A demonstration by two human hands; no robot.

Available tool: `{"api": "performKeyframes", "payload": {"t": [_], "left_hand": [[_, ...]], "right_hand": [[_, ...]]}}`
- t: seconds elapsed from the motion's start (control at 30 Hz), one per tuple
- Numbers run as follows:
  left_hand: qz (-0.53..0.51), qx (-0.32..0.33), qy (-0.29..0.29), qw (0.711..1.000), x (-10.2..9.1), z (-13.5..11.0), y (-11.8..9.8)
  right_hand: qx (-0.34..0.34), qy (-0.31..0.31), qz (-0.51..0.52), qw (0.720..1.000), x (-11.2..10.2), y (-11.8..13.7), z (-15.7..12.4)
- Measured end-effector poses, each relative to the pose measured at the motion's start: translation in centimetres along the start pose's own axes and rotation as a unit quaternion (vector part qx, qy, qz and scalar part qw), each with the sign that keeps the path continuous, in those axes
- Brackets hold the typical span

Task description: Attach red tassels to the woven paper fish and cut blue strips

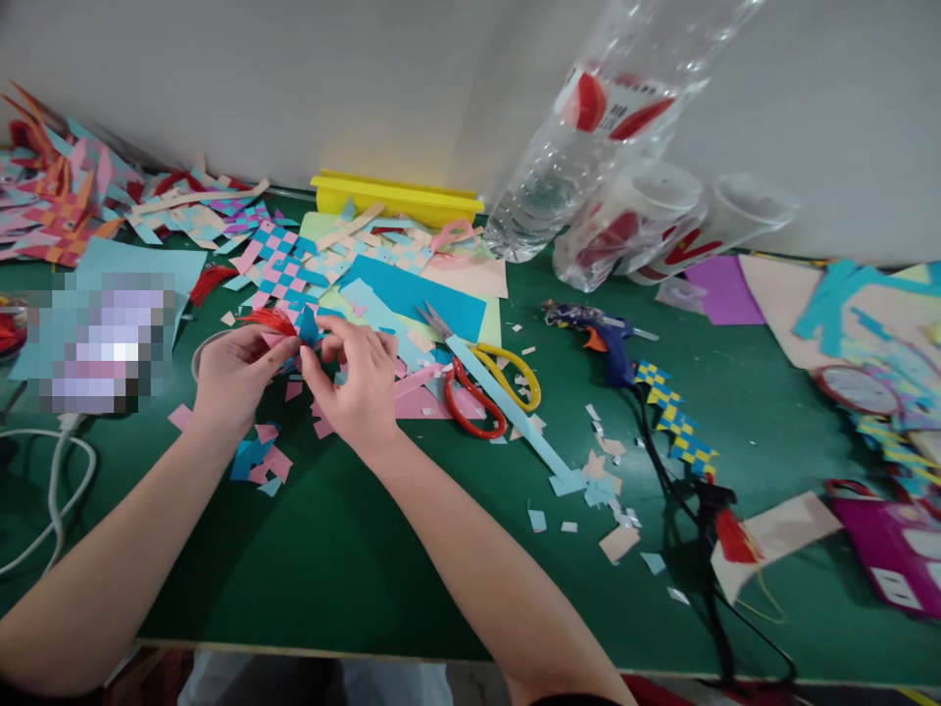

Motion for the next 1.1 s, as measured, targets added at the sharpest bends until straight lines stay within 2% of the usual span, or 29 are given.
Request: {"api": "performKeyframes", "payload": {"t": [0.07, 0.17, 0.27, 0.3, 0.37, 0.6, 1.1], "left_hand": [[0.007, 0.001, -0.002, 1.0, -0.1, 0.0, -0.1], [0.018, 0.007, 0.001, 1.0, -0.1, 0.0, -0.3], [0.018, 0.01, 0.005, 1.0, -0.1, 0.0, -0.4], [0.014, 0.008, 0.005, 1.0, 0.0, -0.1, -0.4], [0.009, -0.002, 0.007, 1.0, 0.0, -0.1, -0.4], [0.025, -0.018, 0.01, 0.999, -0.1, -0.2, -0.2], [0.046, -0.019, 0.043, 0.998, 0.2, -0.3, -0.5]], "right_hand": [[0.0, 0.025, 0.015, 1.0, -0.7, 0.1, 0.6], [0.004, 0.138, 0.035, 0.99, -1.7, 0.1, 1.7], [0.019, 0.285, 0.033, 0.958, -2.5, 0.0, 2.6], [0.018, 0.318, 0.019, 0.948, -2.6, 0.0, 2.7], [0.008, 0.347, -0.022, 0.938, -2.8, 0.1, 2.9], [-0.028, 0.316, -0.09, 0.944, -2.3, 0.1, 2.6], [0.004, 0.287, -0.101, 0.953, -2.1, -0.4, 2.6]]}}
Point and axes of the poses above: each hand's wrist, its own z-axis towards the middle knuckle, its own x-axis out of the palm, y = z × x, the point moved 2 cm from there along z, towards the middle knuckle, and after that the axes turned 6 degrees about z, right-handed, at the moved point
